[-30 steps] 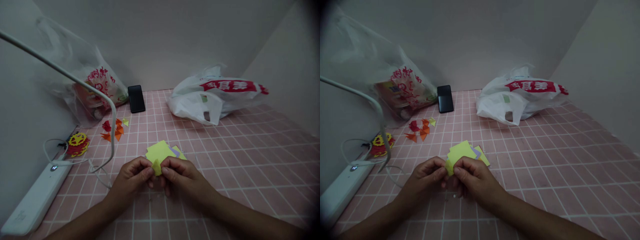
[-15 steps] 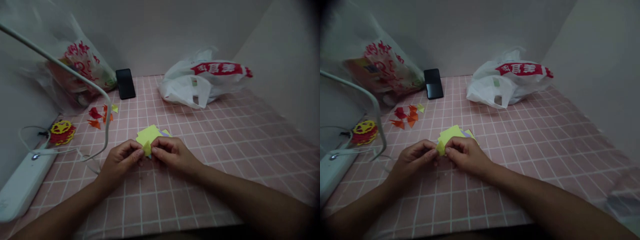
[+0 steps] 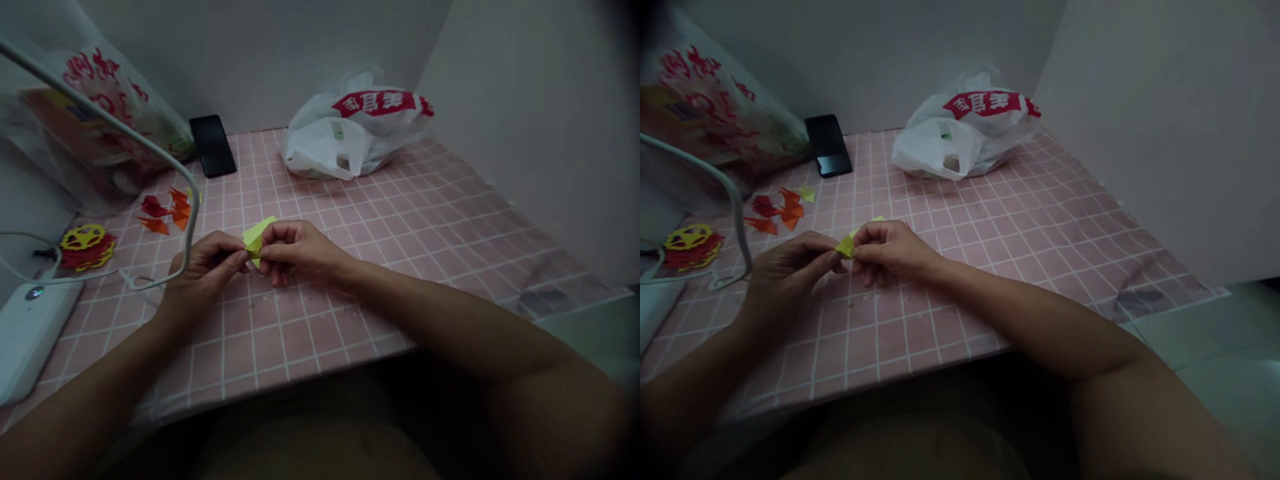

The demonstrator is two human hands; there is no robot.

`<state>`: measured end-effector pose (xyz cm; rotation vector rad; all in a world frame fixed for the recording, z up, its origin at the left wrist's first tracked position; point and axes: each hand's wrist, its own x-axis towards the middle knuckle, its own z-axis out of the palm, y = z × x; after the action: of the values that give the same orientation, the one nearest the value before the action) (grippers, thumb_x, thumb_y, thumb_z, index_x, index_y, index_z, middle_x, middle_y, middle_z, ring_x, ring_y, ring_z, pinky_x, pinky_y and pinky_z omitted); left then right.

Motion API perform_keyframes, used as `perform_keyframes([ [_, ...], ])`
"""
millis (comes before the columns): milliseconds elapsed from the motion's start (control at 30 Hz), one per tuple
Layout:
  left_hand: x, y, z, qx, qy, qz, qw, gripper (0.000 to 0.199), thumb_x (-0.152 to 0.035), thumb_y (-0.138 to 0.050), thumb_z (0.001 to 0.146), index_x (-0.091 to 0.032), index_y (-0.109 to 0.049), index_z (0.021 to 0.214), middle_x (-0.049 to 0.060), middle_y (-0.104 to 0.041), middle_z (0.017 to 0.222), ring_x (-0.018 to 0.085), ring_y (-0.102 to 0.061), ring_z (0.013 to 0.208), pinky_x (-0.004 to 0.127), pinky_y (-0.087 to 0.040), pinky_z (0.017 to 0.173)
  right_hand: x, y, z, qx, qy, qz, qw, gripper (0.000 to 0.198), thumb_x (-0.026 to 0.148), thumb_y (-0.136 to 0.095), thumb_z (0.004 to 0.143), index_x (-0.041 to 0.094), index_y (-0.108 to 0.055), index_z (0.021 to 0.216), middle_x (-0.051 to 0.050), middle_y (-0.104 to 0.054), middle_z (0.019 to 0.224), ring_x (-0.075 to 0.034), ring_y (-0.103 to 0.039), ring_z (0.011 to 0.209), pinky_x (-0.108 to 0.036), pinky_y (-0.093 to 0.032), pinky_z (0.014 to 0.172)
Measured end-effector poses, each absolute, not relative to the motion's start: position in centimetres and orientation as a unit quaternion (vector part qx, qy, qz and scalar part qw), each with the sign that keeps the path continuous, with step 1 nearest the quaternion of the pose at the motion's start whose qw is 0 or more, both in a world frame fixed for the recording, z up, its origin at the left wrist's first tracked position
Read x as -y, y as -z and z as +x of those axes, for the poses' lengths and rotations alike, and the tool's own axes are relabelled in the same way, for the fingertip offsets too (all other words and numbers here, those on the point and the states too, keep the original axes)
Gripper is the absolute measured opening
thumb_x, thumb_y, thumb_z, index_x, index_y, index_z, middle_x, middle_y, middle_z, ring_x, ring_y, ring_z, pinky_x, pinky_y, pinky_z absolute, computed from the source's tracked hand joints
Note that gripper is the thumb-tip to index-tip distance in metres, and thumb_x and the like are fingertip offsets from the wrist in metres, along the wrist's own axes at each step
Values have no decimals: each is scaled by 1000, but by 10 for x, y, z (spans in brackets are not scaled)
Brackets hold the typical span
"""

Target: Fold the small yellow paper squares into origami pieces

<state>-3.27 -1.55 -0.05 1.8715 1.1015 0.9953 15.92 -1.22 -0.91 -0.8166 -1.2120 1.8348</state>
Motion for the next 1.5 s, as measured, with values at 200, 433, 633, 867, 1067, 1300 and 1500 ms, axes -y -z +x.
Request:
perform_keyframes([
  [200,19,2,-30,-414,-416,739,331,4,-17,-67,83,-20,-69,81,-1,-65,74,13,-62,68,26,-50,68,12,11,159,391,-784,-290,386,9,9,-64,74,16,-59,76,3,-67,61,-7,-58,47,-17,-49,47],
  [433,19,7,-28,-424,-422,726,339,4,-20,-70,80,-20,-69,83,0,-66,81,14,-63,73,27,-51,71,14,10,156,368,-775,-336,388,12,4,-60,70,16,-57,73,3,-66,59,-7,-53,44,-17,-44,44],
  [633,21,4,-28,-421,-438,696,382,9,-18,-69,80,-19,-63,88,-1,-65,78,13,-64,70,25,-51,69,17,6,154,393,-753,-347,397,11,11,-64,68,17,-56,73,3,-64,58,-7,-55,44,-17,-42,43],
  [867,22,-3,-25,-440,-448,559,542,12,-21,-70,77,-17,-60,83,-1,-65,70,12,-63,64,23,-52,63,21,4,151,482,-678,-359,424,22,27,-67,79,21,-50,91,7,-59,63,-9,-54,46,-21,-44,46],
  [1067,20,1,-25,-429,-445,511,597,17,-21,-74,73,-16,-60,81,-2,-63,69,11,-61,61,23,-51,62,23,6,148,513,-637,-353,455,18,26,-69,81,21,-51,84,4,-56,73,-9,-54,57,-21,-45,51],
  [1300,21,6,-26,-415,-437,494,626,13,-20,-72,76,-15,-61,81,0,-66,70,11,-62,65,23,-50,64,23,12,146,501,-645,-363,448,14,22,-68,80,19,-55,81,3,-56,70,-10,-53,59,-22,-42,54],
  [1500,21,9,-28,-397,-449,503,623,5,-17,-69,78,-15,-65,79,1,-66,73,13,-63,70,25,-50,68,26,14,146,498,-628,-375,465,6,15,-63,81,19,-59,79,3,-59,68,-10,-53,59,-23,-41,56],
])
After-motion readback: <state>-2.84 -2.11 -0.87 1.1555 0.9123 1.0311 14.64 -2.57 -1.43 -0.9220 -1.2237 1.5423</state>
